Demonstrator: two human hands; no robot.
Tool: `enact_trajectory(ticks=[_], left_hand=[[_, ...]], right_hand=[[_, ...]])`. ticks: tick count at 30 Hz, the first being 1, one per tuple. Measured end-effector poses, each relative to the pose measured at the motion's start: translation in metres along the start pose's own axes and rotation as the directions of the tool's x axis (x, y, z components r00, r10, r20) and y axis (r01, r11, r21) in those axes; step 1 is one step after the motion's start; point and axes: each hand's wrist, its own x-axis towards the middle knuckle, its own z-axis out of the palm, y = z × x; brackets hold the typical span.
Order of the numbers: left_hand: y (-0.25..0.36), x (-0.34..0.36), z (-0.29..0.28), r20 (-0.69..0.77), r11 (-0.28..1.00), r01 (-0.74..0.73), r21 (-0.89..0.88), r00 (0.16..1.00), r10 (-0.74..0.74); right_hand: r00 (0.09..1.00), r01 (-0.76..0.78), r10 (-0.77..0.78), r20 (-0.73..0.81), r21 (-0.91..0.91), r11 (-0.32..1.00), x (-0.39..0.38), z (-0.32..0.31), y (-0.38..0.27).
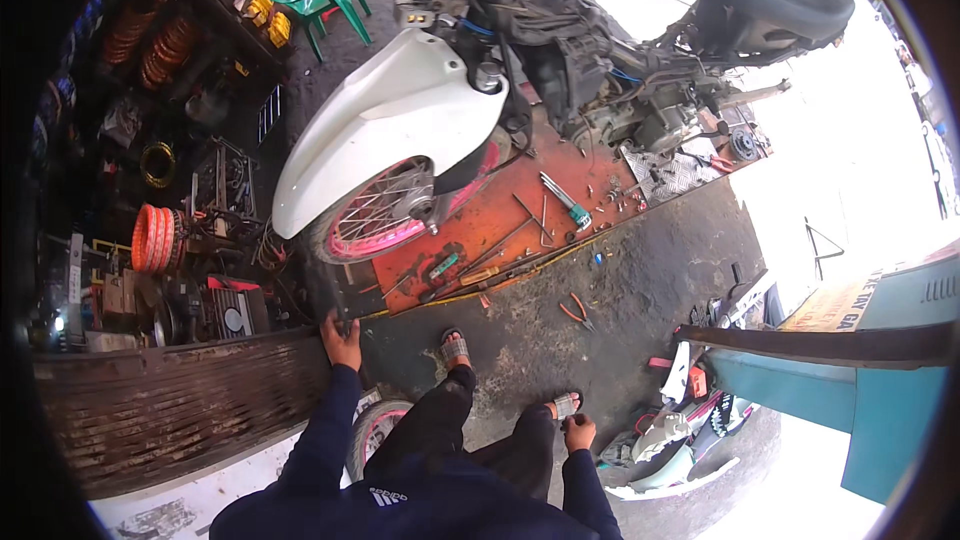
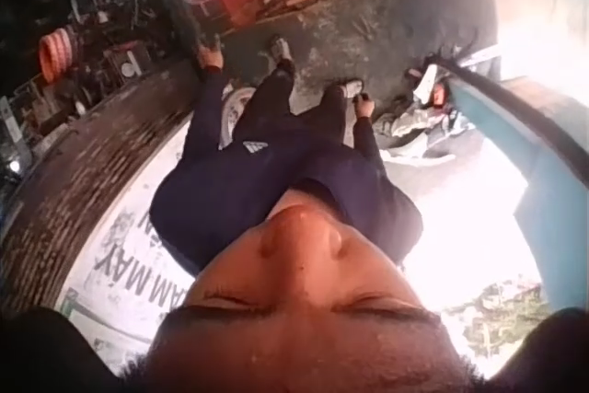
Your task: Using a screwdriver and T-handle wrench to disassemble and reassemble motorcycle fairing components.
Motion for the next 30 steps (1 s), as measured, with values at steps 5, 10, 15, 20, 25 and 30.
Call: enact_trajectory(ticks=[5,10,15,20,25,30], left_hand=[[0.038,0.136,-0.008,-0.122,0.867,-0.430,0.250,0.875,0.469],[0.035,0.179,-0.012,-0.008,0.877,-0.452,0.163,0.888,0.459],[0.039,0.208,-0.002,-0.080,0.863,-0.499,0.083,0.860,0.505],[0.040,0.233,0.013,-0.151,0.868,-0.489,0.083,0.855,0.496],[0.039,0.239,0.013,-0.115,0.871,-0.491,0.024,0.864,0.490],[0.048,0.237,0.006,-0.053,0.881,-0.473,0.029,0.879,0.474]], right_hand=[[0.972,0.236,-0.235,0.028,-0.173,0.956,-0.011,0.093,-0.107],[0.889,0.451,-0.400,0.223,-0.272,0.850,-0.032,0.175,-0.200],[0.726,0.629,-0.452,0.519,-0.234,0.741,-0.005,0.281,-0.258],[0.629,0.771,-0.456,0.629,-0.433,0.466,0.041,0.394,-0.284],[0.747,0.665,-0.224,0.626,-0.703,0.254,0.057,0.427,-0.294],[0.573,0.786,-0.432,0.697,-0.617,0.046,0.057,0.403,-0.307]])
